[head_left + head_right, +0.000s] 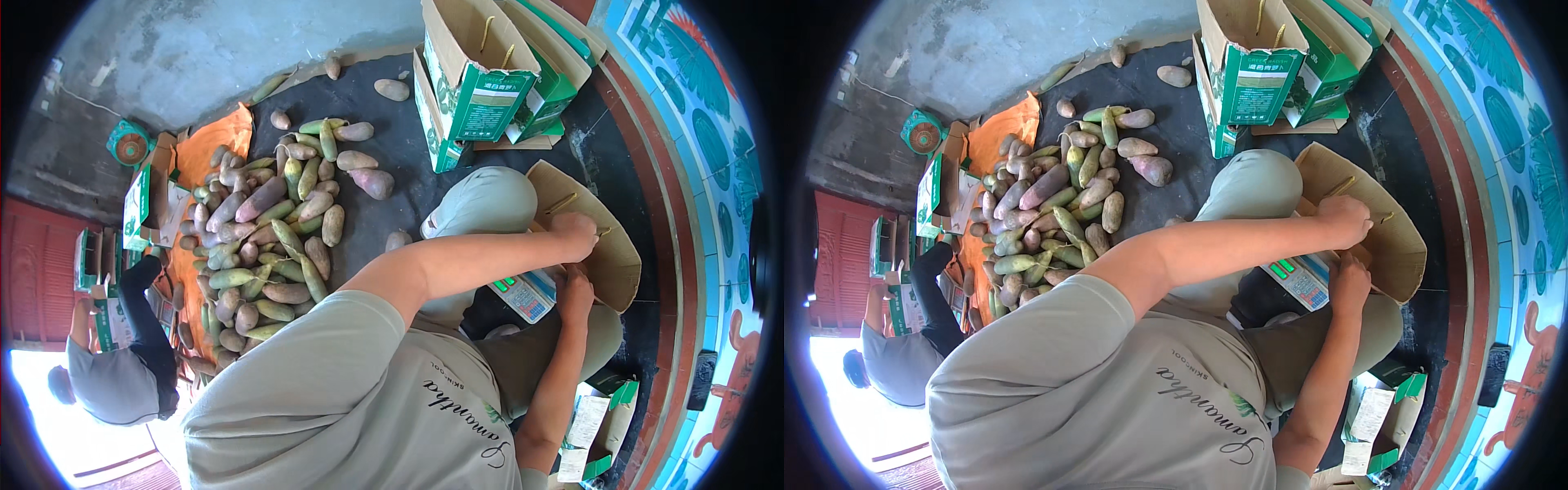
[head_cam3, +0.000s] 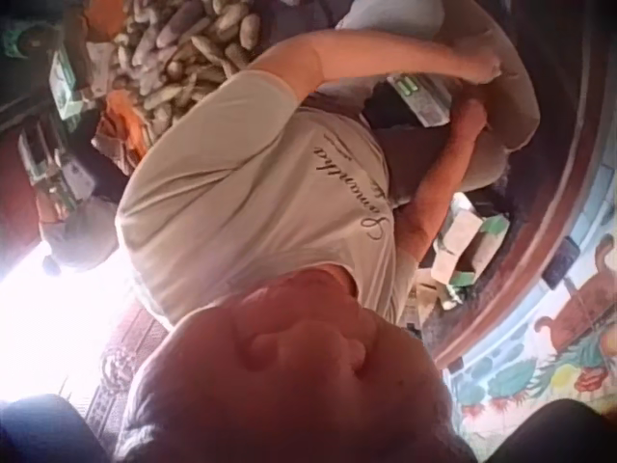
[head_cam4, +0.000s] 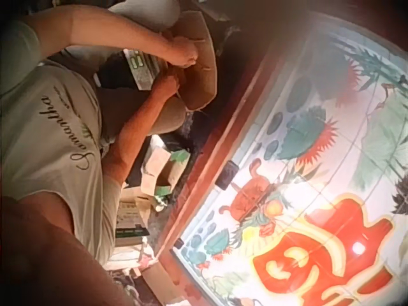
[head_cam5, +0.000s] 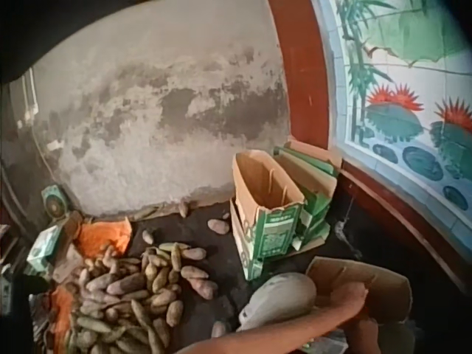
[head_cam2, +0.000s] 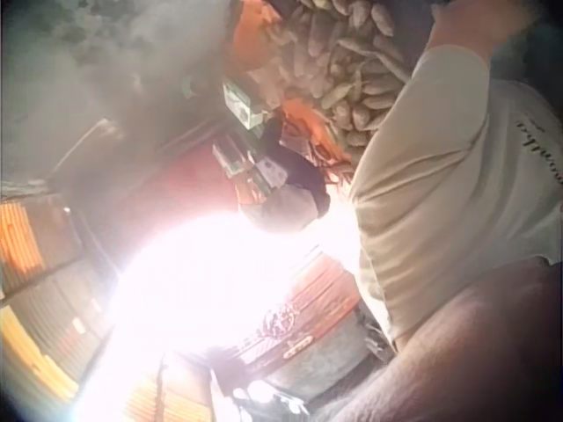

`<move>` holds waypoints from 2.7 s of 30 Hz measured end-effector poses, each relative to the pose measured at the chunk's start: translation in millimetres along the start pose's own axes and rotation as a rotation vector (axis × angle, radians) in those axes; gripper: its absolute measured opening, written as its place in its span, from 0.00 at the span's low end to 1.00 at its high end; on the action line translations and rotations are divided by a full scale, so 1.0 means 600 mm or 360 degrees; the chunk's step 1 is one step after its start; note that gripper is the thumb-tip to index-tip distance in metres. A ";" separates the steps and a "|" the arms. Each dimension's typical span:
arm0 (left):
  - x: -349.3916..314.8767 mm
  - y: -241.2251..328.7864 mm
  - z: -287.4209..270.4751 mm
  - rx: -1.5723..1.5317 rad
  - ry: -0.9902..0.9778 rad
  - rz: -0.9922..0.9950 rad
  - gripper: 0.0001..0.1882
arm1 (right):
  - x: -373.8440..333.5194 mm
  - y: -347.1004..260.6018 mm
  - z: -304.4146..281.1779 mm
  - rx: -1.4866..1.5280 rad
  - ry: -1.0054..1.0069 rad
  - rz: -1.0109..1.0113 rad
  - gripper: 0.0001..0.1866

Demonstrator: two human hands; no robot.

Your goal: The recorder is weighing produce (taro) using a digital scale and putting them into paper bags.

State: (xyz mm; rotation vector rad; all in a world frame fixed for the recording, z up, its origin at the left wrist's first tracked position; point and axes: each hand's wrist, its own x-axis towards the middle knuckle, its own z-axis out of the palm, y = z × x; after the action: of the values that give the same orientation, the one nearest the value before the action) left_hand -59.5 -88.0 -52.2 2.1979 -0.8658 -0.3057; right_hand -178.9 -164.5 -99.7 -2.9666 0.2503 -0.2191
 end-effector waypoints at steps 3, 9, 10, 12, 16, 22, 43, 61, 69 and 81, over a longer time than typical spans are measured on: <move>0.004 -0.028 0.009 0.0121 0.0005 -0.0057 0.15 | 0.008 0.001 0.007 -0.0030 0.0008 -0.0025 0.10; 0.010 -0.040 0.024 0.0281 -0.0234 0.0048 0.14 | 0.002 -0.001 -0.008 -0.0020 0.0090 0.0048 0.06; 0.006 -0.069 0.027 0.0448 -0.0177 0.0502 0.14 | 0.006 -0.006 -0.004 -0.0048 0.0068 0.0071 0.05; -0.001 -0.065 0.016 0.0291 -0.0237 0.0248 0.16 | 0.004 -0.009 -0.002 -0.0037 0.0049 0.0130 0.04; -0.014 -0.049 -0.022 0.0406 -0.0313 0.0034 0.17 | 0.009 -0.015 0.013 -0.0194 -0.0074 0.0245 0.05; -0.017 -0.052 -0.015 0.0695 -0.0342 0.0232 0.12 | 0.003 -0.017 0.019 -0.0150 0.0176 0.0167 0.05; -0.017 -0.045 0.001 0.0736 -0.0346 0.0189 0.10 | -0.001 -0.011 0.020 -0.0149 0.0132 0.0156 0.05; -0.014 -0.055 0.011 0.0803 -0.0330 0.0200 0.09 | 0.001 -0.010 0.017 -0.0086 -0.0090 0.0202 0.08; -0.013 -0.056 0.010 0.0848 -0.0349 0.0200 0.08 | -0.001 -0.008 0.025 -0.0081 0.0144 0.0154 0.04; -0.007 -0.057 0.014 0.0676 -0.0046 0.0302 0.08 | -0.002 -0.005 0.025 -0.0094 0.0109 0.0165 0.04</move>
State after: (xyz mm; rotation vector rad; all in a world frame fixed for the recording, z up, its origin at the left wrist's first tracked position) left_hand -49.7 -72.8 -82.9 2.4730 -1.2376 -0.0632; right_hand -177.5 -159.0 -113.7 -2.9972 0.4248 -0.3054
